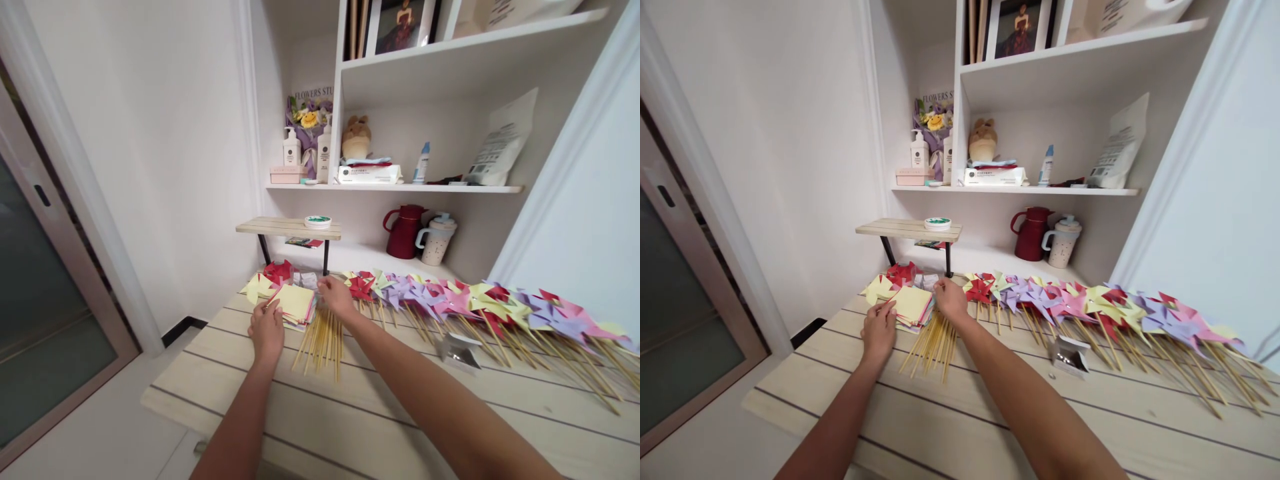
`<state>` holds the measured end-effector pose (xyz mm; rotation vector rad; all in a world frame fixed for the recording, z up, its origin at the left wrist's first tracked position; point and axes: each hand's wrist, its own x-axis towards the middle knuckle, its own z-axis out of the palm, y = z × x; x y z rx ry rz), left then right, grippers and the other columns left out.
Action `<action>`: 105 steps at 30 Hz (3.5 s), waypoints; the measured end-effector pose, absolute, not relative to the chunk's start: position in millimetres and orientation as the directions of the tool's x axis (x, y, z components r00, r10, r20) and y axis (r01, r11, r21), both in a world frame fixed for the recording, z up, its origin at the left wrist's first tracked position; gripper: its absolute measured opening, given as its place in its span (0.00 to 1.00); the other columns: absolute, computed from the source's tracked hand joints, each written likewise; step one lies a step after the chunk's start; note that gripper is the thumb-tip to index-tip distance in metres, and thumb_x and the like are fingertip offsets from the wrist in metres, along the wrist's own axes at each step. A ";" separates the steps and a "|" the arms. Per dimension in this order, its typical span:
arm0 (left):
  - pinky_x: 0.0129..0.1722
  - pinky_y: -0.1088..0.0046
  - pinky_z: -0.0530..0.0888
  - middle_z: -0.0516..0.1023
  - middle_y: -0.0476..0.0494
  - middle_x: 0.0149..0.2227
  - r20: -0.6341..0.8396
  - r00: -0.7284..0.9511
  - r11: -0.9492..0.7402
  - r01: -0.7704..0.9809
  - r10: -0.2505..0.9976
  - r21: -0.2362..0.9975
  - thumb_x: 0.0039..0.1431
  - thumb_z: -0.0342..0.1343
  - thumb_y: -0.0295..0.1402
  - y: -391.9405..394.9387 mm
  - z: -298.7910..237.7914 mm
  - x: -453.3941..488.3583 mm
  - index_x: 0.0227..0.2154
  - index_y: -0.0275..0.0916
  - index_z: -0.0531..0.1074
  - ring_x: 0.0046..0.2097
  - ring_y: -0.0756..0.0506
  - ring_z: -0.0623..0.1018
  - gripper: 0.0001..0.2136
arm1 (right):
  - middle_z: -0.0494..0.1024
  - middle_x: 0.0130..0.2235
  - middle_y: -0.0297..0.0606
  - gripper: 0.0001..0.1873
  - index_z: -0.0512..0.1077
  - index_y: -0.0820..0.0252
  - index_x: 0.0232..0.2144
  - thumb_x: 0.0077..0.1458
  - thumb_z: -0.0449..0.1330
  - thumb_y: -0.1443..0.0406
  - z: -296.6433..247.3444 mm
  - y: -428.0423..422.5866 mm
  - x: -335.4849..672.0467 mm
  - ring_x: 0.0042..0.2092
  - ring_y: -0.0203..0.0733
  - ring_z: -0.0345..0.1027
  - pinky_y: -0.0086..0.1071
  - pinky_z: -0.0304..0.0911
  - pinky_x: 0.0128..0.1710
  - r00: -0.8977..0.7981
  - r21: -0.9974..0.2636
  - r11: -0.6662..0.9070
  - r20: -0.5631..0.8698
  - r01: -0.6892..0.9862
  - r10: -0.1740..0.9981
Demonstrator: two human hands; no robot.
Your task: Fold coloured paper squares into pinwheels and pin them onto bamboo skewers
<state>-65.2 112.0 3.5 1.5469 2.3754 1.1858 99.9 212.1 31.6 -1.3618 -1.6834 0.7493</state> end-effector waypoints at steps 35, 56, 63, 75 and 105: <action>0.56 0.52 0.63 0.72 0.40 0.60 0.383 -0.345 0.100 0.840 0.857 0.534 0.66 0.43 0.29 105.7 4.3 -56.1 0.51 0.48 0.75 0.61 0.38 0.69 0.18 | 0.65 0.63 0.40 0.17 0.81 0.46 0.43 0.57 0.59 0.71 11.5 173.8 112.8 0.62 0.55 0.56 0.53 0.52 0.59 -0.463 -0.336 0.737 0.608 0.586 0.645; 0.38 0.69 0.72 0.73 0.47 0.29 0.591 -0.629 -0.388 0.445 0.505 0.807 0.67 0.43 0.40 81.6 23.4 -51.4 0.44 0.39 0.70 0.31 0.46 0.74 0.15 | 0.77 0.56 0.40 0.20 0.77 0.51 0.49 0.53 0.64 0.61 75.3 117.1 198.4 0.58 0.50 0.68 0.47 0.60 0.59 -0.062 -0.916 0.382 0.392 -0.124 0.918; 0.23 0.76 0.66 0.73 0.51 0.22 0.270 -0.168 -0.308 -0.274 0.948 0.911 0.59 0.57 0.48 51.7 58.7 67.9 0.38 0.37 0.74 0.22 0.51 0.69 0.17 | 0.82 0.42 0.39 0.21 0.79 0.57 0.39 0.40 0.73 0.61 56.9 94.7 290.4 0.44 0.45 0.74 0.38 0.67 0.45 0.245 -0.912 0.302 0.237 -0.278 0.940; 0.48 0.63 0.71 0.80 0.28 0.46 -0.050 0.723 0.362 -0.284 0.689 0.888 0.65 0.47 0.52 80.1 13.0 127.9 0.34 0.31 0.79 0.42 0.42 0.79 0.27 | 0.79 0.33 0.32 0.28 0.73 0.55 0.47 0.41 0.72 0.60 40.8 82.4 327.2 0.33 0.40 0.71 0.33 0.66 0.35 0.289 -0.875 0.397 0.318 -0.277 0.903; 0.47 0.65 0.73 0.82 0.36 0.44 -0.035 0.392 0.282 -0.593 0.919 0.754 0.63 0.58 0.35 94.6 12.4 115.9 0.48 0.34 0.75 0.43 0.43 0.81 0.14 | 0.63 0.63 0.45 0.31 0.62 0.50 0.60 0.56 0.64 0.54 22.7 65.9 302.5 0.57 0.50 0.65 0.45 0.65 0.54 -0.017 -0.902 0.430 0.430 0.047 0.903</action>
